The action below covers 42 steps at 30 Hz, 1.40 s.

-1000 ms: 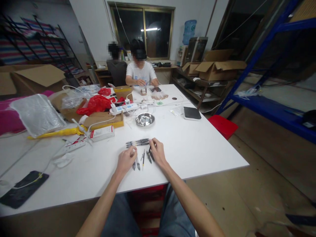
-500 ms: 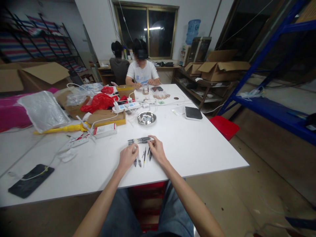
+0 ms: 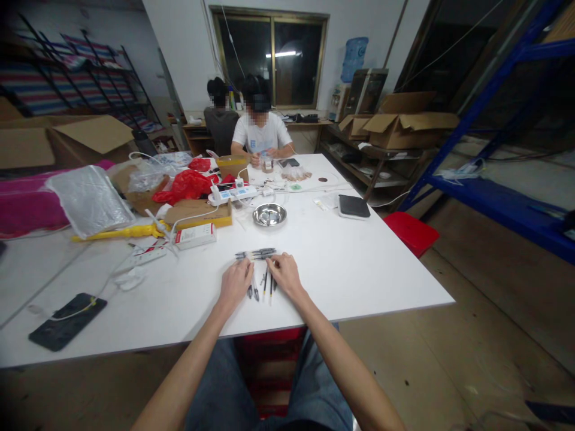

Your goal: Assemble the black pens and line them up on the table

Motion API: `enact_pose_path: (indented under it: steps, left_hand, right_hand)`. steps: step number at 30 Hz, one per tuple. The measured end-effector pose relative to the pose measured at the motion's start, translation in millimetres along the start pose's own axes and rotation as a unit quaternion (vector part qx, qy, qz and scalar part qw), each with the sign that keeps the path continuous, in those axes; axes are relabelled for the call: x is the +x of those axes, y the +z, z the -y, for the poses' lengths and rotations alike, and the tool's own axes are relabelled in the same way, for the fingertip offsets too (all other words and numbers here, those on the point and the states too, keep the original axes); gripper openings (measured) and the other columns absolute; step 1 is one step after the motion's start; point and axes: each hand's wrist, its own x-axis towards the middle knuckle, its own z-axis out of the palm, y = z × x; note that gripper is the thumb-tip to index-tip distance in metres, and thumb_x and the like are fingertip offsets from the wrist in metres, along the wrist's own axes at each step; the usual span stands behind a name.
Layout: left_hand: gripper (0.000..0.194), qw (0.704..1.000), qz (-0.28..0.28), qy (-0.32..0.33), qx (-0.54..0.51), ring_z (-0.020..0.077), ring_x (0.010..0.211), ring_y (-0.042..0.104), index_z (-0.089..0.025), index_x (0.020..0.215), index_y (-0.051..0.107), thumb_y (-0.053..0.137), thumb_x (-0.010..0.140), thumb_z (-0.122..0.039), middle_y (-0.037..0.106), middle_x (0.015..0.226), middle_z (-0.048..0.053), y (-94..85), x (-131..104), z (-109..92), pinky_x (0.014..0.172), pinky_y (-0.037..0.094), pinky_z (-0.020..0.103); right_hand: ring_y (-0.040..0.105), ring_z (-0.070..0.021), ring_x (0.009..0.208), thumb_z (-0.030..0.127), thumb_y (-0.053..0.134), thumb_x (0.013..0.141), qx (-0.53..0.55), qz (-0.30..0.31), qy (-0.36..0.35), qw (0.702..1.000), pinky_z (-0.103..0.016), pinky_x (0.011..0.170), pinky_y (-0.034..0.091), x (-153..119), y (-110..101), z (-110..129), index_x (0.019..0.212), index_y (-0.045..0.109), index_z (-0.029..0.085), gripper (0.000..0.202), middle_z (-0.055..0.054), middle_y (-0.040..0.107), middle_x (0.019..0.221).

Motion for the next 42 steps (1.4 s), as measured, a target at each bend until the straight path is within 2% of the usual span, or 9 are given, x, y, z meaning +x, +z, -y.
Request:
enact_pose_path:
  steps: [5,10,17,24,28,32,37,42]
  left_hand:
    - [0.031,1.0,0.006,0.0,-0.009,0.021,0.084,0.064,-0.019,0.103,0.058,0.031,0.102,-0.034,0.066,0.088,0.009,2.2,0.4,0.4,0.074,0.043,0.029]
    - [0.03,1.0,0.003,0.007,-0.018,0.0211,0.085,0.064,-0.019,0.106,0.058,0.031,0.102,-0.032,0.067,0.089,0.009,2.5,0.0,0.8,0.075,0.043,0.03]
    - [0.026,0.999,-0.023,0.023,-0.043,0.0215,0.089,0.061,-0.02,0.101,0.057,0.032,0.102,-0.028,0.064,0.086,0.008,1.6,-0.1,1.3,0.078,0.043,0.03]
    - [0.023,0.989,-0.116,0.057,-0.069,0.0237,0.095,0.057,-0.019,0.094,0.058,0.035,0.099,-0.02,0.063,0.093,0.008,2.6,1.4,6.0,0.086,0.044,0.036]
    - [0.023,0.983,-0.162,0.054,-0.068,0.0257,0.106,0.055,-0.02,0.11,0.059,0.043,0.094,-0.015,0.06,0.112,0.01,-1.1,-0.7,5.7,0.091,0.043,0.04]
    - [0.027,0.979,-0.177,0.084,-0.056,0.027,0.118,0.05,-0.02,0.12,0.058,0.048,0.095,-0.02,0.057,0.127,0.011,-4.7,-3.3,4.3,0.099,0.04,0.041]
    - [0.023,0.977,-0.171,0.103,-0.079,0.0238,0.103,0.056,-0.02,0.108,0.062,0.042,0.1,-0.027,0.066,0.105,0.008,-3.1,-6.0,5.3,0.088,0.041,0.036]
    - [0.024,0.98,-0.152,0.092,-0.088,0.0223,0.095,0.058,-0.02,0.096,0.062,0.039,0.1,-0.024,0.067,0.093,0.007,0.0,-5.5,7.9,0.084,0.04,0.034]
  right_hand:
    - [0.051,-0.0192,0.071,0.032,0.049,0.097,0.026,-0.025,0.017,0.999,-0.029,0.069,0.035,0.6,0.1,-6.0,0.075,0.066,0.02,0.03,-0.002,0.062,0.068]
    - [0.052,-0.0225,0.086,0.025,0.051,0.095,0.015,-0.081,0.029,0.996,-0.033,0.083,0.038,-0.1,0.1,-11.5,0.096,0.07,0.019,0.02,-0.006,0.064,0.086]
    - [0.047,-0.0269,0.101,0.027,0.054,0.095,-0.064,-0.032,0.07,0.995,-0.037,0.087,0.036,1.6,1.6,-14.7,0.11,0.072,0.023,0.024,-0.01,0.059,0.104]
    - [0.048,-0.0256,0.098,0.027,0.063,0.088,-0.058,-0.022,0.096,0.993,-0.035,0.083,0.034,9.7,6.5,-14.6,0.095,0.074,0.025,0.013,-0.007,0.061,0.1]
    - [0.051,-0.0242,0.094,0.023,0.062,0.085,0.023,-0.075,0.076,0.994,-0.034,0.083,0.036,10.4,7.1,-20.2,0.086,0.072,0.021,0.01,-0.007,0.063,0.093]
    - [0.053,-0.0213,0.084,0.03,0.057,0.089,0.124,-0.119,0.033,0.985,-0.033,0.08,0.038,7.0,4.2,-22.9,0.076,0.066,0.019,0.019,-0.005,0.063,0.082]
    - [0.048,-0.017,0.069,0.042,0.048,0.095,0.206,-0.102,0.032,0.973,-0.03,0.069,0.034,4.6,-0.1,-16.4,0.064,0.056,0.019,0.039,0.0,0.053,0.066]
    - [0.041,-0.0142,0.061,0.045,0.048,0.095,0.254,-0.082,0.029,0.963,-0.028,0.061,0.031,2.6,-2.1,-10.7,0.063,0.052,0.019,0.042,0.003,0.044,0.06]
